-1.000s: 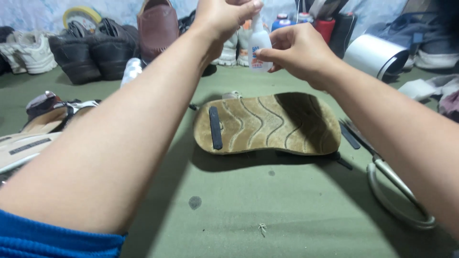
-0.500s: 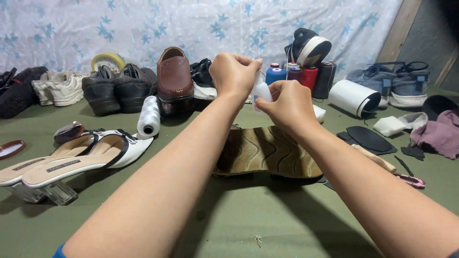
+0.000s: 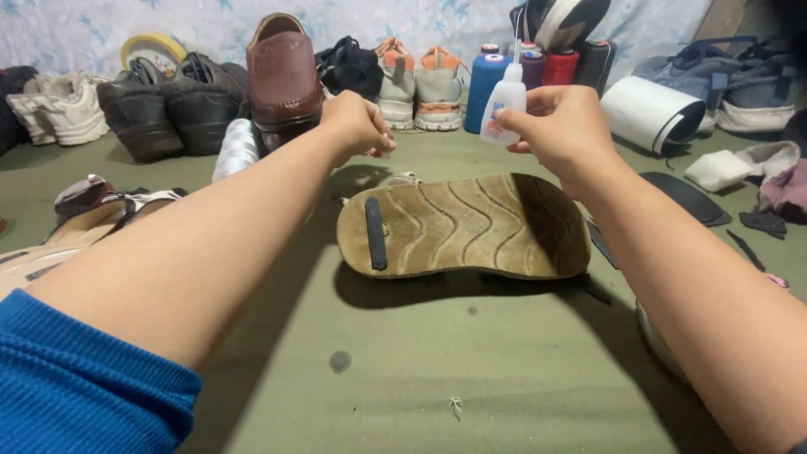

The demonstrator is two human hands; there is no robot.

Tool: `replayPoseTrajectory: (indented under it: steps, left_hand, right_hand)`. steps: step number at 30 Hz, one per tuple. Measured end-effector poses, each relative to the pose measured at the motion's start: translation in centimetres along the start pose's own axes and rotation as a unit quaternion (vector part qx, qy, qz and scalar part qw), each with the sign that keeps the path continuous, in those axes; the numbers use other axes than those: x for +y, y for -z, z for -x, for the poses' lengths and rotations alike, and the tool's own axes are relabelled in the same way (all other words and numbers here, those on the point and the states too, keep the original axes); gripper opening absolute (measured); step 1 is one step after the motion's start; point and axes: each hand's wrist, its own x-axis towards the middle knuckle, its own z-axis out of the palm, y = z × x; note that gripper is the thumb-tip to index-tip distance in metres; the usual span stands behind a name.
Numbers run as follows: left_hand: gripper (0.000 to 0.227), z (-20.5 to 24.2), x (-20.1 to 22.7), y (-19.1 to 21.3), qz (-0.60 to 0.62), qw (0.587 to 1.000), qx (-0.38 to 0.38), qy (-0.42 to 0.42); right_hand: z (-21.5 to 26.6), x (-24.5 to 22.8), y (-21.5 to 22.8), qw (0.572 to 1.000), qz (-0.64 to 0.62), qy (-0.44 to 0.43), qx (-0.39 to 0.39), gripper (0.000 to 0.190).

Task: The person cleans the sole of a sandal with a cloth, then uses scissors to cut a black rubber strip into smaller pieces. They apply glue to the sole and attach the cut rubber pieces to reinforce the worn area.

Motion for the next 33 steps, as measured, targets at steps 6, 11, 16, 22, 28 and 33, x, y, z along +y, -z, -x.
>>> replayPoseTrajectory:
  steps: [6,11,16,22,28,33]
  left_hand:
    - [0.019,3.7,-1.6,2.9,-0.081,0.956,0.263,-0.106]
    - [0.033,19.8,1.3,0.6,-0.126,0.945,0.289,-0.084]
    - [0.038,22.9,1.9,-1.4,-0.141,0.962,0.232,0.02]
    - [0.018,22.8,2.4,1.1,-0.03,0.971,0.216,0.098]
    - [0.021,22.9,1.7,2.6,0.48,0.848,0.115,0.194]
    - [0.021,23.5,2.6,3.4,0.572,0.792,0.042,0.209]
  right_hand:
    - [2.4,1.2,2.6,0.998,-0.051,0.023,0.004,0.025]
    - [5.2,1.5,3.3,0.997,-0.075,0.024,0.003,0.019]
    - [7.1,0.5,3.3,0.994,-0.106,0.007,0.018,0.02]
    - [9.7,-1.5,3.2,0.994,-0.095,-0.045,-0.019,0.026]
    - [11.1,-4.6,2.8,0.994,-0.052,-0.064,-0.069,0.022]
    - [11.5,-6.8,2.6,0.992,-0.032,-0.045,-0.115,0.022]
